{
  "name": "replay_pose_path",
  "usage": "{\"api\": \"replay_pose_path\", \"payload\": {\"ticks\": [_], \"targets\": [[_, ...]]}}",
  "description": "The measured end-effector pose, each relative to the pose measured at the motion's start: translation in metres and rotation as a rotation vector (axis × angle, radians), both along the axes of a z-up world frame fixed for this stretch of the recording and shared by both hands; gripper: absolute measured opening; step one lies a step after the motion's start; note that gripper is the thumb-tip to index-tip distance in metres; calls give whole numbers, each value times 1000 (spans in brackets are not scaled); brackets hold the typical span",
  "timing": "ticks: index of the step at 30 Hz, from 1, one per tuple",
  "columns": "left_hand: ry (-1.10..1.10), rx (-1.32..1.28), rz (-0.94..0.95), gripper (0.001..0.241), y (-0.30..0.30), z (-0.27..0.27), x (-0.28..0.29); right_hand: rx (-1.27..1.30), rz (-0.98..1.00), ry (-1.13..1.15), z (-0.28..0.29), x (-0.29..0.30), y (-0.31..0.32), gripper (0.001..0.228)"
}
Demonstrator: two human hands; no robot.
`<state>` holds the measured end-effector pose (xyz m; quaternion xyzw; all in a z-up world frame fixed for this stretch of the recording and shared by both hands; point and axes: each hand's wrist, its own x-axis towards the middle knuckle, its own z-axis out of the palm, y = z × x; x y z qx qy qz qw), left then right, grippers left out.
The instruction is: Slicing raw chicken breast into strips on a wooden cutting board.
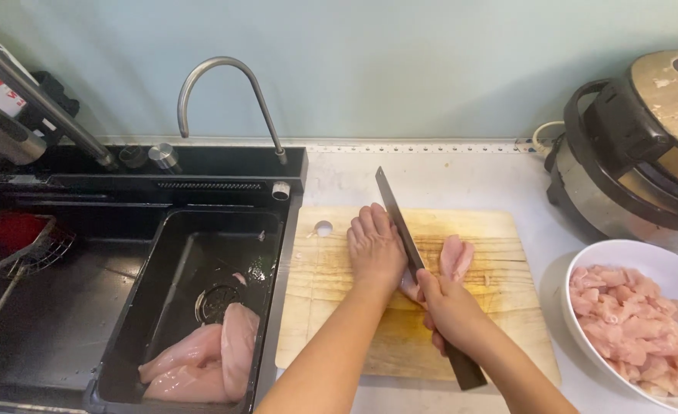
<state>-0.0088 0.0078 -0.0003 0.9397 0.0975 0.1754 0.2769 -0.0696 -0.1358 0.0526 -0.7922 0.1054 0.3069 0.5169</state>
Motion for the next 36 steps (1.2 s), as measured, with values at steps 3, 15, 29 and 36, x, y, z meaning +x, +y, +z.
{"api": "replay_pose_path", "payload": {"ticks": [3,15,29,36], "targets": [[6,0,22,44,3,1,0,-20,30,16,5,-12,-13,47],[-33,-55,16,53,2,-6,-5,-26,47,-30,-10,-10,-12,46],[371,-173,91,49,23,34,-17,-1,-14,-3,-14,-11,-17,47],[130,-849,56,36,29,32,-27,15,-73,54,-35,-43,-72,50]]}}
